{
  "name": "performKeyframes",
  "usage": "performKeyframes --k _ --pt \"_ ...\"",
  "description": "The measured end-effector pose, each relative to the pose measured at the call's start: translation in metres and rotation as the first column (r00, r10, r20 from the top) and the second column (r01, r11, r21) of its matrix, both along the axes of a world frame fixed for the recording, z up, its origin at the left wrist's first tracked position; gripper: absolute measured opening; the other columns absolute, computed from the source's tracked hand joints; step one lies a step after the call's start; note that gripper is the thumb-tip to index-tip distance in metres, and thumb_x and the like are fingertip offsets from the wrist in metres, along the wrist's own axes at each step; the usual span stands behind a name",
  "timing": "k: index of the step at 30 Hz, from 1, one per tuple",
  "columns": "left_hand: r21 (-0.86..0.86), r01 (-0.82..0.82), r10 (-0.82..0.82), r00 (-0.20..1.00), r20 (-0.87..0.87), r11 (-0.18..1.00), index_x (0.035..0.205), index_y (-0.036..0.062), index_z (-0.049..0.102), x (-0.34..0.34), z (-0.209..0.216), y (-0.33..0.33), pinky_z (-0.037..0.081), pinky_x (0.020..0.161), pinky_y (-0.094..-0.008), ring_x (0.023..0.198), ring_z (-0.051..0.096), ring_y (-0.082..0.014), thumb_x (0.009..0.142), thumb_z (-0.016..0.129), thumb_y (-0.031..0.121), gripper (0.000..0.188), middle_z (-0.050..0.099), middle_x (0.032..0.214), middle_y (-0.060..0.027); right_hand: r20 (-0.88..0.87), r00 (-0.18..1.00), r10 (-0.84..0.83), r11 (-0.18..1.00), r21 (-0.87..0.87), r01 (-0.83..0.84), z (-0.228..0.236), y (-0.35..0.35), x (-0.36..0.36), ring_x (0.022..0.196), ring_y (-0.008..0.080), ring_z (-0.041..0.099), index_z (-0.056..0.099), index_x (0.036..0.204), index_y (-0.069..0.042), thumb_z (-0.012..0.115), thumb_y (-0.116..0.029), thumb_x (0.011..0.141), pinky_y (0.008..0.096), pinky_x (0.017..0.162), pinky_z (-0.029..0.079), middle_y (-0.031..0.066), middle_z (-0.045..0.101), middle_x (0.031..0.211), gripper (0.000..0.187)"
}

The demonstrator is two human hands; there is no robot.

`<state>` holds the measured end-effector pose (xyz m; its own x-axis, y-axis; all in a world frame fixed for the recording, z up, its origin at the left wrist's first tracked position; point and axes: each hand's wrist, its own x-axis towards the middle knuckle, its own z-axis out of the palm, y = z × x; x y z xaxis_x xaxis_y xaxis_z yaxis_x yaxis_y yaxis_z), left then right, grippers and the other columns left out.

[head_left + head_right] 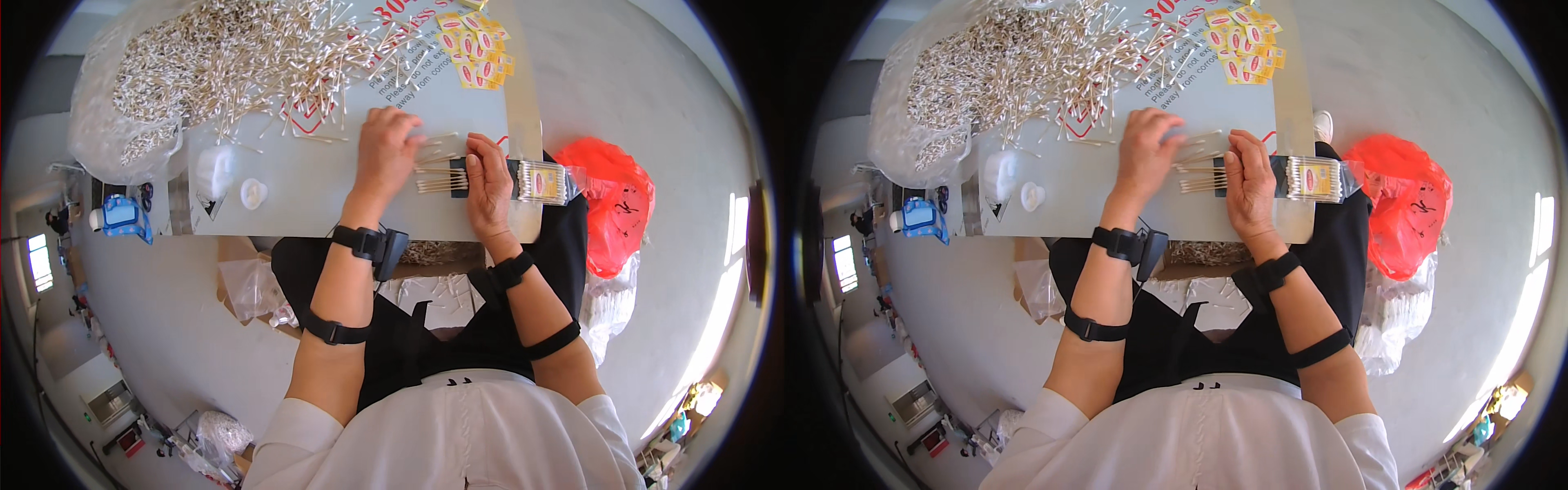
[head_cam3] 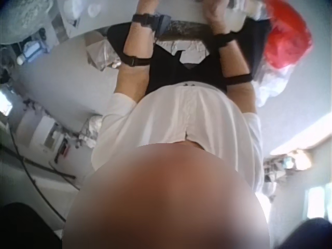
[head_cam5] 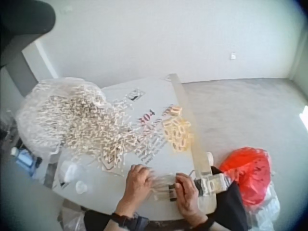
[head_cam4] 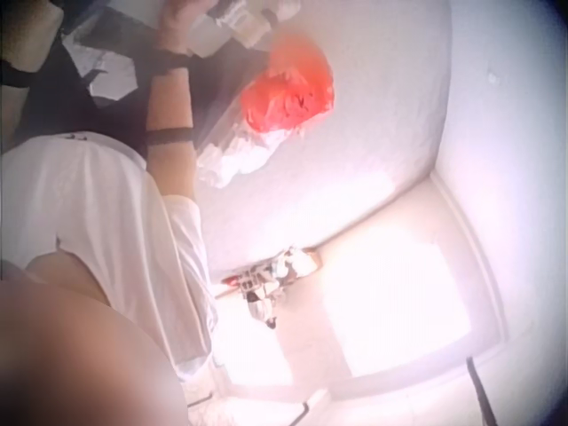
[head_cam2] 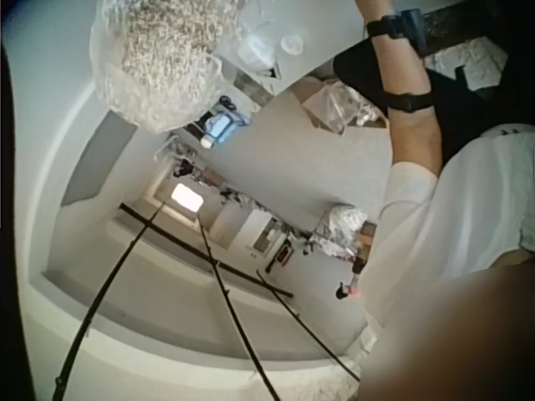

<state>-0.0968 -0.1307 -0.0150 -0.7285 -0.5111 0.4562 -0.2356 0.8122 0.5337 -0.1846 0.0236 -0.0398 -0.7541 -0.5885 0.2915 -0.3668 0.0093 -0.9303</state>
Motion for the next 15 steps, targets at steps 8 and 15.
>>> performKeyframes --k 8,15 --pt "-0.152 -0.299 0.332 0.896 0.294 0.942 0.092 0.0117 0.067 0.104 0.004 -0.075 0.048 0.081 -0.0393 0.09 0.055 -0.0295 0.069 0.075 0.003 0.026 0.059 0.087 -0.0074 0.01 1.0 0.012 1.0 0.009 -0.012 0.001 0.002 -0.001 0.099 0.0261 0.06 0.057 0.114 0.001 0.053 -0.007 0.098 0.0303 0.088 0.049 0.0144 0.059 0.118 0.018" --pt "-0.049 -0.124 0.132 0.964 0.233 0.991 0.074 0.0092 0.061 0.065 -0.011 -0.057 0.046 0.074 -0.0399 0.085 0.054 -0.029 0.068 0.076 0.006 0.016 0.057 0.081 -0.0058 -0.001 1.0 0.016 1.0 0.012 -0.016 -0.002 0.001 -0.002 0.099 0.0257 0.059 0.056 0.114 0.001 0.053 -0.006 0.098 0.0301 0.089 0.049 0.0146 0.059 0.119 0.018"
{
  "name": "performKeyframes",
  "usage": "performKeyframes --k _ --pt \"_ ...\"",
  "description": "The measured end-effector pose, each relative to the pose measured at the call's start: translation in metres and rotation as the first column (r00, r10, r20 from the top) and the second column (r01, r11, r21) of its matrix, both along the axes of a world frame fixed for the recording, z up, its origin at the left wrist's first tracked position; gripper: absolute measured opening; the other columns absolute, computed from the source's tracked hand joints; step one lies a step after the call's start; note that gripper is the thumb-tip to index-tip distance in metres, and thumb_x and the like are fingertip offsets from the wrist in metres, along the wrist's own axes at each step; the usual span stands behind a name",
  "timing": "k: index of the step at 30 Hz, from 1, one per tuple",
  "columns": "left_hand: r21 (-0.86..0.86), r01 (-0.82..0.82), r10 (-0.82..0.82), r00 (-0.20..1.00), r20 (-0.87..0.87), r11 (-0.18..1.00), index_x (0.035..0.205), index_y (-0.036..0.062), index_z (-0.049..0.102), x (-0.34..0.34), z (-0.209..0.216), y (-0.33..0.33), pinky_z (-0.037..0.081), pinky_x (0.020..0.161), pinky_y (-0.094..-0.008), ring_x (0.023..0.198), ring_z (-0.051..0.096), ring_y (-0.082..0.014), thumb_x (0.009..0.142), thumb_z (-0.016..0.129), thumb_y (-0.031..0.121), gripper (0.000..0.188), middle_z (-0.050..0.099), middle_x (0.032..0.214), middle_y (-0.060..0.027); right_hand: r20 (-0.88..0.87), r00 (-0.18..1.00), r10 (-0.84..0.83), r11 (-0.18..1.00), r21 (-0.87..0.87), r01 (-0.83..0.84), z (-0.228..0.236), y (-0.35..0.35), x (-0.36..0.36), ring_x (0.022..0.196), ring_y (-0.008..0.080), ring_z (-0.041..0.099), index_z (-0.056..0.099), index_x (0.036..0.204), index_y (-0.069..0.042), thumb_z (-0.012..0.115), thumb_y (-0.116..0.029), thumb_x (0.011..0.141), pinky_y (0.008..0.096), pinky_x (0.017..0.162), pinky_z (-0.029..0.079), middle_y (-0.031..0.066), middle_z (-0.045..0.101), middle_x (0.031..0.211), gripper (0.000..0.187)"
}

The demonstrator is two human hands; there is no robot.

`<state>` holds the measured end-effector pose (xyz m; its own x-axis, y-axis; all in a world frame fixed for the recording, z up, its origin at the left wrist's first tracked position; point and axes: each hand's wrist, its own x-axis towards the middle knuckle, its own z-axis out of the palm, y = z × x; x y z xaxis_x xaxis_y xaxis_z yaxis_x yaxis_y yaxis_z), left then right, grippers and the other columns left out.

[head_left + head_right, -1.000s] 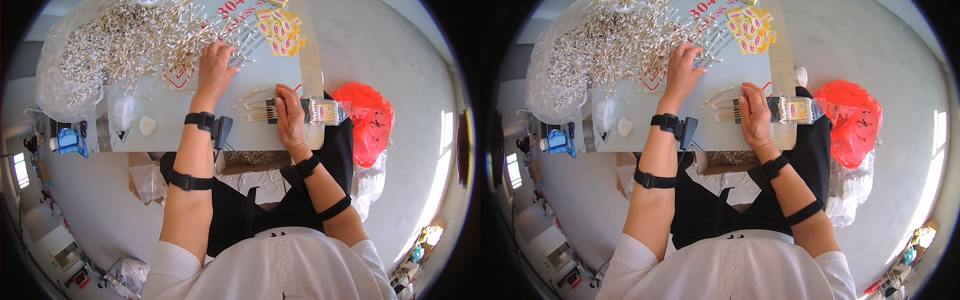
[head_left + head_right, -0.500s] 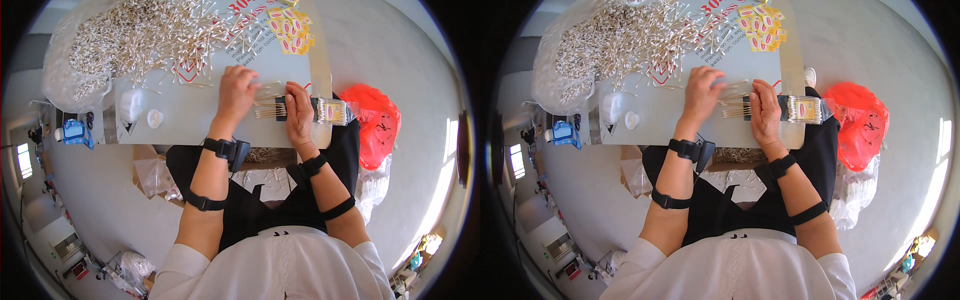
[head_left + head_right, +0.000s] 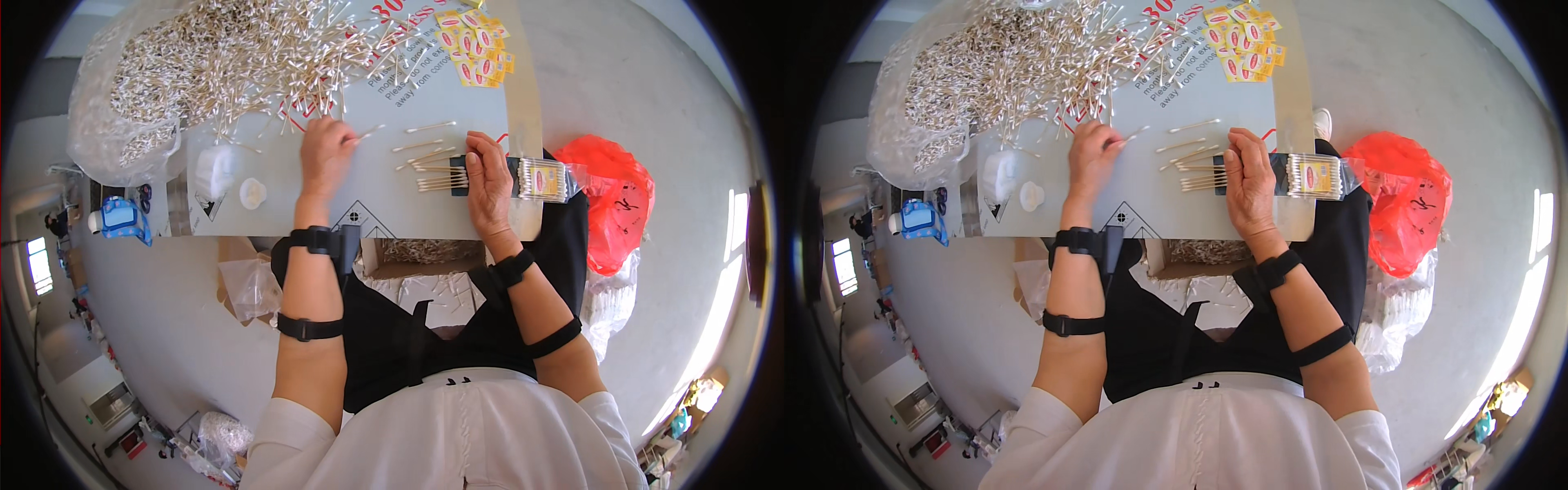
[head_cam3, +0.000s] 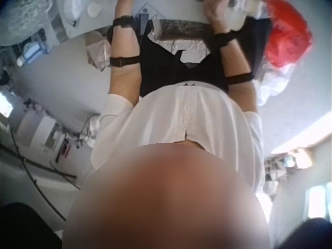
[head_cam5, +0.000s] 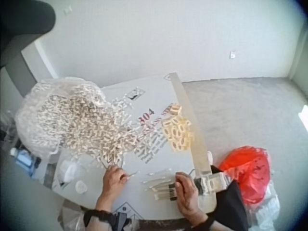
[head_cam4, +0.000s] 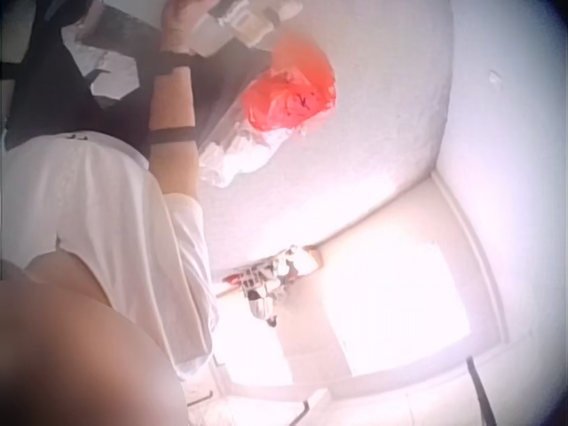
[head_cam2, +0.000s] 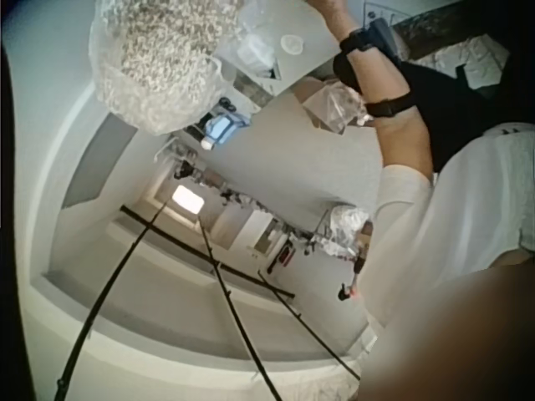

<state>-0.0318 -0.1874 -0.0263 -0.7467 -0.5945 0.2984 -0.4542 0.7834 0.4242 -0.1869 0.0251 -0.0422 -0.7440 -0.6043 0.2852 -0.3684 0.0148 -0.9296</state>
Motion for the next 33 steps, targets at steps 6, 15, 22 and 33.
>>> performKeyframes --k 6,15,22,33 --pt "0.014 -0.073 0.074 0.992 -0.104 0.997 0.071 0.0096 0.061 -0.072 -0.007 0.021 0.046 0.071 -0.041 0.08 0.055 -0.0294 0.069 0.073 0.006 0.013 0.059 0.076 -0.0065 0.021 1.0 0.0 1.0 -0.014 0.0 0.005 -0.001 0.002 0.101 0.0255 0.059 0.056 0.114 0.001 0.051 -0.006 0.099 0.0305 0.09 0.048 0.0153 0.058 0.119 0.018" --pt "0.105 0.199 -0.2 0.98 0.0 0.974 0.081 0.0078 0.066 -0.078 0.006 0.059 0.046 0.082 -0.04 0.092 0.054 -0.028 0.072 0.073 0.008 0.012 0.06 0.089 -0.0058 0.209 0.977 -0.043 0.99 -0.124 0.07 -0.002 0.001 -0.003 0.108 0.0217 0.057 0.057 0.115 0.003 0.049 -0.006 0.101 0.0299 0.097 0.045 0.0139 0.057 0.122 0.019" --pt "-0.065 0.12 -0.106 0.977 0.186 0.991 0.141 0.0036 0.044 -0.051 0.001 0.118 0.027 0.113 -0.051 0.139 0.036 -0.0308 0.085 0.068 0.027 0.065 0.042 0.147 -0.0165 0.42 0.908 0.006 0.97 -0.223 0.096 0.001 -0.001 -0.002 0.111 0.0161 0.054 0.057 0.116 0.003 0.048 -0.008 0.101 0.028 0.1 0.044 0.0109 0.057 0.123 0.02" --pt "0.007 0.204 -0.198 0.945 0.262 0.979 0.149 0.0039 0.031 -0.047 -0.002 0.116 0.017 0.117 -0.052 0.146 0.024 -0.0302 0.091 0.06 0.038 0.073 0.028 0.156 -0.0164 0.397 0.918 -0.008 0.977 -0.193 0.092 0.004 0.005 0.002 0.118 0.0195 0.053 0.056 0.12 0.004 0.048 -0.013 0.102 0.0306 0.104 0.041 0.0119 0.056 0.129 0.025"
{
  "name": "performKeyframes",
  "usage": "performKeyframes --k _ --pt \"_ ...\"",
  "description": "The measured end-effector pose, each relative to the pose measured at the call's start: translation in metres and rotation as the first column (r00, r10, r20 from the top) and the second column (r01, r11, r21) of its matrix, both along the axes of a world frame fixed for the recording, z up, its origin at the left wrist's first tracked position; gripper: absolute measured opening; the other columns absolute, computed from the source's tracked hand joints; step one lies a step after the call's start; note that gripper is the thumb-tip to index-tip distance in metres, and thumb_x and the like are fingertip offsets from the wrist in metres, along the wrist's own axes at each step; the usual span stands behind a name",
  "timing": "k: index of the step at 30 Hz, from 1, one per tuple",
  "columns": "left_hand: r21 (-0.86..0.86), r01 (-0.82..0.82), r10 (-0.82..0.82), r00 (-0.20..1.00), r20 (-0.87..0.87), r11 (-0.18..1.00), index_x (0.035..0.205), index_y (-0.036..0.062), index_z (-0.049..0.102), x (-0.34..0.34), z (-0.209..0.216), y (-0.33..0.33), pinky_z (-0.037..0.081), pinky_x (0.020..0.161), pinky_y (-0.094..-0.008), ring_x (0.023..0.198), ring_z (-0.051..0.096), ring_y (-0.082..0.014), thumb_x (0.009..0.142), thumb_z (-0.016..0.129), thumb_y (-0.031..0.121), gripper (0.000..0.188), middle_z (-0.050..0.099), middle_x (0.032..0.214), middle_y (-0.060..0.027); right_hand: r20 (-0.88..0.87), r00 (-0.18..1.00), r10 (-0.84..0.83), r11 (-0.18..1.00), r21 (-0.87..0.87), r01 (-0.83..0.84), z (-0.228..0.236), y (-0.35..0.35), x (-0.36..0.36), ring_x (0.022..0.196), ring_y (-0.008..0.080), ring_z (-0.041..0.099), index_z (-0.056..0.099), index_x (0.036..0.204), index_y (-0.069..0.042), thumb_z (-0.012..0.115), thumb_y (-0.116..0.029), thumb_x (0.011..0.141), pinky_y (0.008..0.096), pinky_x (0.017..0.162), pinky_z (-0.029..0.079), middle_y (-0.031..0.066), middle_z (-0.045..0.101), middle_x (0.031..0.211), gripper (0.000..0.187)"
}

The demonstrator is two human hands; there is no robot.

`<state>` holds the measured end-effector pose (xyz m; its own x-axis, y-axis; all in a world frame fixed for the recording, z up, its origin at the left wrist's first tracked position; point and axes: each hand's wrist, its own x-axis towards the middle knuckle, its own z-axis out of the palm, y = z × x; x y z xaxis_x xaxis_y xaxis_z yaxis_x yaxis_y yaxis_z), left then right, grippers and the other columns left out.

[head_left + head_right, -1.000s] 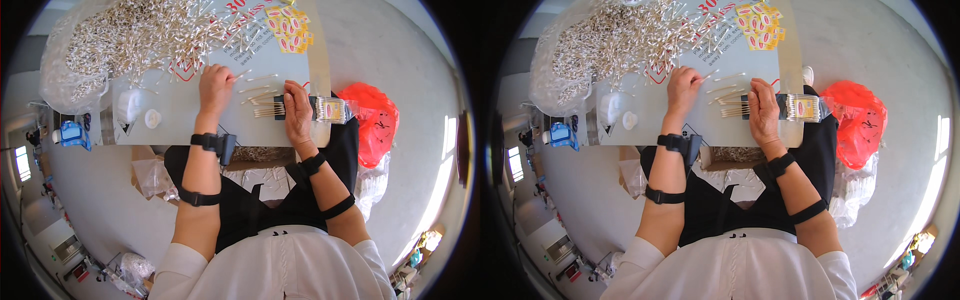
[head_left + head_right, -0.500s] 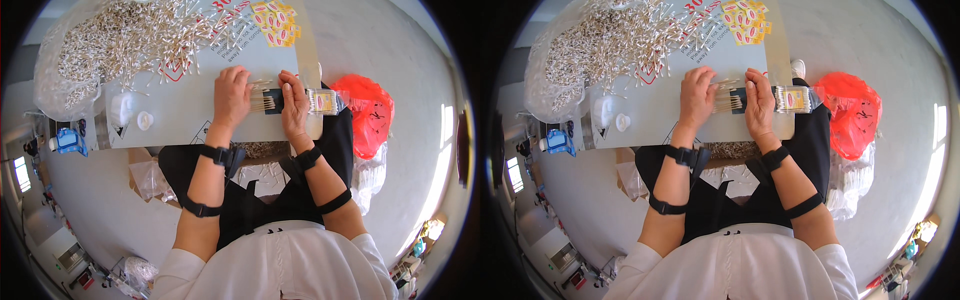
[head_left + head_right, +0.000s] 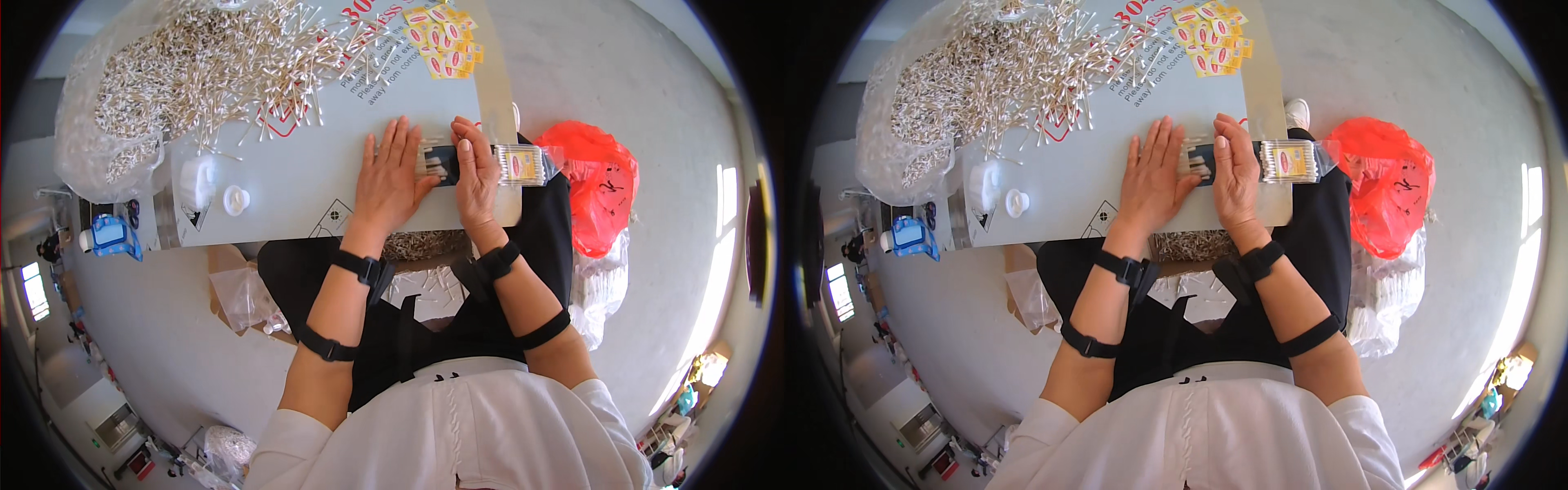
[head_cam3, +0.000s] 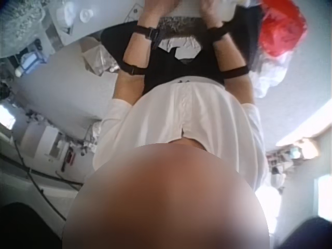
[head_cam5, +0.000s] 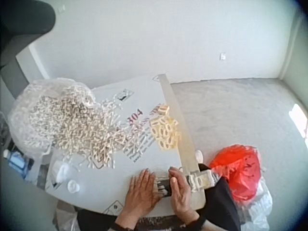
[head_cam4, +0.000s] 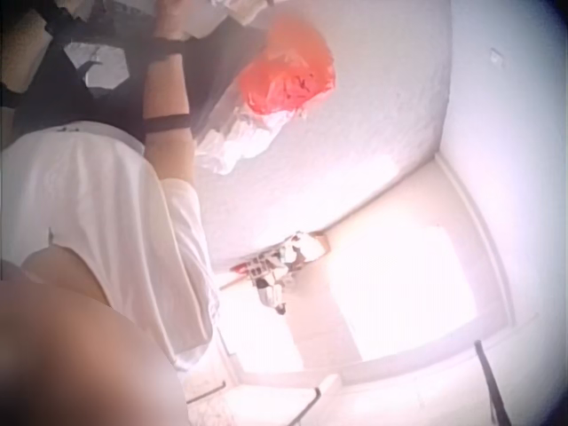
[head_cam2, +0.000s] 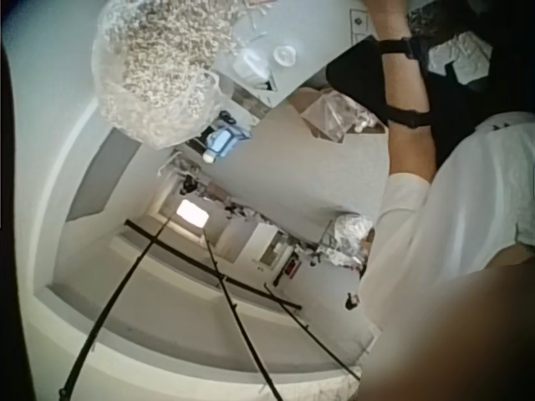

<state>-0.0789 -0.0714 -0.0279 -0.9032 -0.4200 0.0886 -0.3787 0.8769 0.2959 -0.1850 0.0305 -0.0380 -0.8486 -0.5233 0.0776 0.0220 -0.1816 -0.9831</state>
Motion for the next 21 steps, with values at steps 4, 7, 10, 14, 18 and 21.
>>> performKeyframes --k 4,7,10,14,18,21 --pt "0.165 -0.047 0.108 0.914 -0.391 0.985 0.148 0.0002 0.03 0.008 -0.01 -0.003 0.018 0.118 -0.0482 0.146 0.024 -0.034 0.097 0.052 0.04 0.068 0.027 0.156 -0.0203 -0.116 0.993 -0.007 0.999 0.05 0.013 0.002 -0.002 0.013 0.131 0.0257 0.046 0.055 0.125 0.004 0.046 -0.016 0.103 0.0346 0.11 0.034 0.0149 0.051 0.139 0.031" --pt "0.645 -0.052 0.503 0.674 -0.541 0.762 0.149 -0.0025 0.028 0.005 -0.01 -0.002 0.019 0.118 -0.0421 0.146 0.023 -0.0329 0.103 0.041 0.039 0.063 0.027 0.156 -0.0212 -0.112 0.994 -0.002 0.999 0.047 0.007 0.0 -0.007 0.019 0.135 0.0273 0.042 0.053 0.129 0.003 0.046 -0.017 0.103 0.0358 0.112 0.032 0.0163 0.049 0.142 0.034" --pt "0.729 0.018 0.541 0.658 -0.524 0.684 0.149 -0.0043 0.027 -0.001 -0.009 0.004 0.02 0.117 -0.0381 0.145 0.024 -0.0294 0.105 0.035 0.042 0.064 0.027 0.156 -0.0202 -0.12 0.993 -0.008 0.999 0.045 0.013 -0.001 -0.011 0.019 0.135 0.0278 0.042 0.052 0.131 0.003 0.046 -0.018 0.103 0.0361 0.112 0.031 0.0169 0.048 0.143 0.035" --pt "0.748 0.042 0.555 0.643 -0.528 0.663 0.145 -0.0031 0.034 0.0 -0.008 0.007 0.024 0.116 -0.039 0.141 0.031 -0.0281 0.101 0.043 0.034 0.058 0.034 0.151 -0.0181 -0.18 0.983 0.041 0.998 0.059 -0.031 -0.004 -0.019 0.019 0.133 0.027 0.044 0.052 0.132 0.003 0.046 -0.018 0.104 0.0357 0.111 0.032 0.0169 0.05 0.141 0.036" --pt "0.736 0.024 0.575 0.608 -0.548 0.676 0.137 0.0007 0.047 0.003 -0.005 0.007 0.032 0.112 -0.0407 0.132 0.042 -0.0276 0.095 0.057 0.018 0.046 0.047 0.14 -0.0141 0.029 0.999 -0.019 0.999 -0.047 0.02 -0.01 -0.018 0.012 0.127 0.0234 0.049 0.053 0.13 0.003 0.047 -0.018 0.104 0.033 0.109 0.036 0.0148 0.054 0.137 0.035" --pt "0.528 -0.05 0.379 0.752 -0.539 0.848 0.121 0.0053 0.058 0.021 0.002 -0.002 0.037 0.106 -0.0407 0.122 0.049 -0.028 0.084 0.065 0.008 0.038 0.055 0.126 -0.01 0.113 0.994 0.012 0.996 -0.085 -0.002 -0.004 -0.004 0.001 0.126 0.021 0.051 0.055 0.127 0.005 0.044 -0.019 0.105 0.0336 0.11 0.041 0.0144 0.054 0.134 0.035"
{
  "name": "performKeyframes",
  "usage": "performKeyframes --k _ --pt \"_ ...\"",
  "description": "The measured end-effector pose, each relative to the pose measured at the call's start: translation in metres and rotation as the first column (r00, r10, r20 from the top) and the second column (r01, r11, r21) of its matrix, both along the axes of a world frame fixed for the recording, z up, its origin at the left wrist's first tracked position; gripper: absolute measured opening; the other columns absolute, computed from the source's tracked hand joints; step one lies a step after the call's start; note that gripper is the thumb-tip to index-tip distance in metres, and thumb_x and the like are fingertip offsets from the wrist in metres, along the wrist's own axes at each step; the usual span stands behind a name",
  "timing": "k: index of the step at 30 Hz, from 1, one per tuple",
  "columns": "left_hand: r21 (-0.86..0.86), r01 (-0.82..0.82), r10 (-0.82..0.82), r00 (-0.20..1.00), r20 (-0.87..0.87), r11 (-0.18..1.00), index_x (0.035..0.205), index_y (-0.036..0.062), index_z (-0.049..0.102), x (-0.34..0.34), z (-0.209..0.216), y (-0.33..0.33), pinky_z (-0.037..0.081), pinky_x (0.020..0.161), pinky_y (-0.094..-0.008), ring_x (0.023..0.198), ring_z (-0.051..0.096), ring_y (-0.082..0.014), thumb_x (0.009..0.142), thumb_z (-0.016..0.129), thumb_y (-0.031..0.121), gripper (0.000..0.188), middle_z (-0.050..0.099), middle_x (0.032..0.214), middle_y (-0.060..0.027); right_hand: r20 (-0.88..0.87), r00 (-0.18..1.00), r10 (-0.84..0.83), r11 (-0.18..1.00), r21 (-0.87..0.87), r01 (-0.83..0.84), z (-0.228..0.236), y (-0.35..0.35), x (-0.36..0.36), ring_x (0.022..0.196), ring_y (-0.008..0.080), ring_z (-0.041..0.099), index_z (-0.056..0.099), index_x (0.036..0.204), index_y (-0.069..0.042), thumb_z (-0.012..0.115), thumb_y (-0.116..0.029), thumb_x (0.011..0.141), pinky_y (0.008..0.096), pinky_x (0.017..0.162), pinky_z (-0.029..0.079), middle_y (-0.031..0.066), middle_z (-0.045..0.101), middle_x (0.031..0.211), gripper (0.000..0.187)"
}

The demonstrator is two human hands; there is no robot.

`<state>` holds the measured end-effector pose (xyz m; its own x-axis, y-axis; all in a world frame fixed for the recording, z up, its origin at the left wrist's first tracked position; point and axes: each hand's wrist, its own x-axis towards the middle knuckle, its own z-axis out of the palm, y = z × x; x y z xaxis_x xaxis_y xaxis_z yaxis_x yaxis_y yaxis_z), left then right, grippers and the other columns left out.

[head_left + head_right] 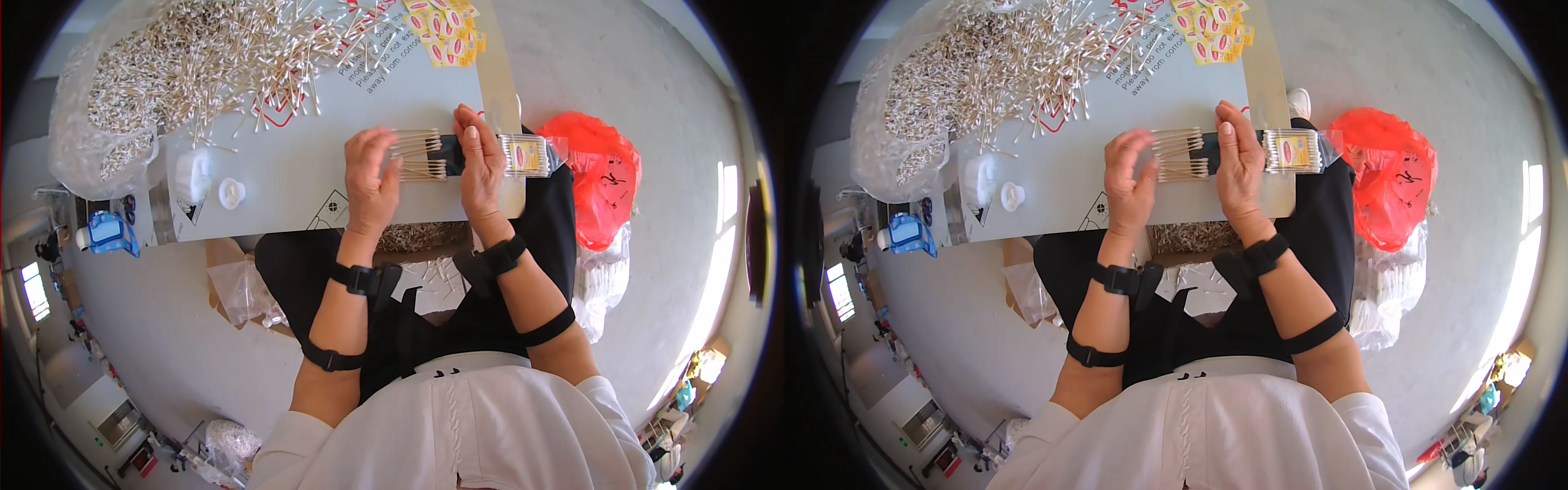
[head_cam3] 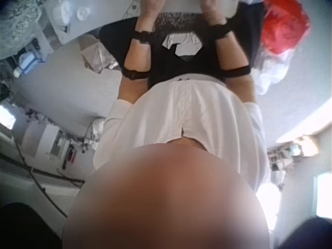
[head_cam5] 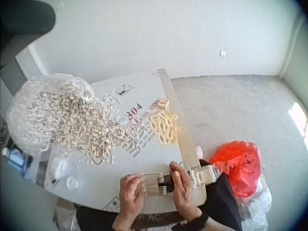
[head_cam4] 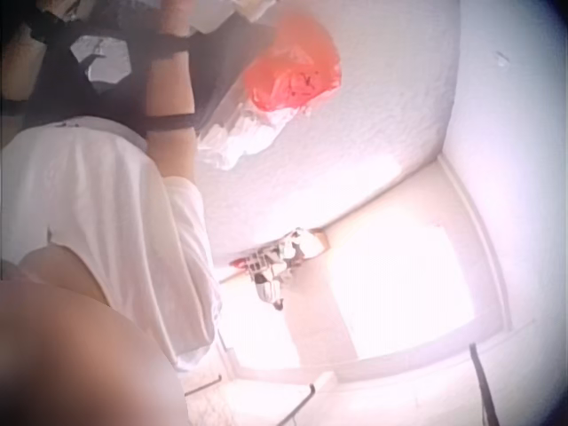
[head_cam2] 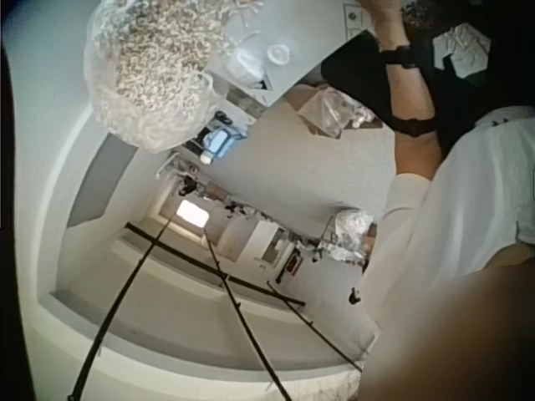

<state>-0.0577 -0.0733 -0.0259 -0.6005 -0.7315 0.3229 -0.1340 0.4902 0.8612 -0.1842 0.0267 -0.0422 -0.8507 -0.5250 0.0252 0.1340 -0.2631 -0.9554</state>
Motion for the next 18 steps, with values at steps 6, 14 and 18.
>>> performKeyframes --k 6,14,18 --pt "-0.382 0.185 -0.064 0.949 0.309 0.905 0.084 0.0098 0.066 0.0 0.015 0.005 0.041 0.089 -0.0396 0.103 0.053 -0.027 0.066 0.074 0.001 0.022 0.059 0.096 -0.0014 -0.058 0.998 0.018 0.999 0.048 -0.015 0.001 0.008 -0.005 0.123 0.0197 0.052 0.057 0.124 0.005 0.045 -0.017 0.104 0.0326 0.109 0.041 0.014 0.054 0.134 0.031" --pt "-0.369 0.291 -0.124 0.902 0.414 0.883 0.08 0.0081 0.061 -0.003 0.015 0.002 0.04 0.087 -0.0401 0.103 0.052 -0.0252 0.071 0.071 0.001 0.016 0.057 0.095 -0.0013 -0.114 0.993 -0.007 0.996 0.085 0.017 -0.002 0.006 -0.002 0.117 0.0191 0.053 0.059 0.119 0.003 0.051 -0.015 0.102 0.0296 0.103 0.039 0.0114 0.059 0.127 0.026" --pt "-0.379 0.291 -0.117 0.9 0.419 0.878 0.08 0.0077 0.06 -0.004 0.021 0.002 0.041 0.087 -0.0404 0.102 0.051 -0.0256 0.073 0.069 0.001 0.014 0.056 0.095 -0.0014 -0.141 0.99 -0.005 0.996 0.084 0.017 -0.003 0.006 -0.002 0.117 0.0203 0.053 0.059 0.119 0.003 0.05 -0.015 0.102 0.0302 0.103 0.039 0.0118 0.059 0.127 0.026"
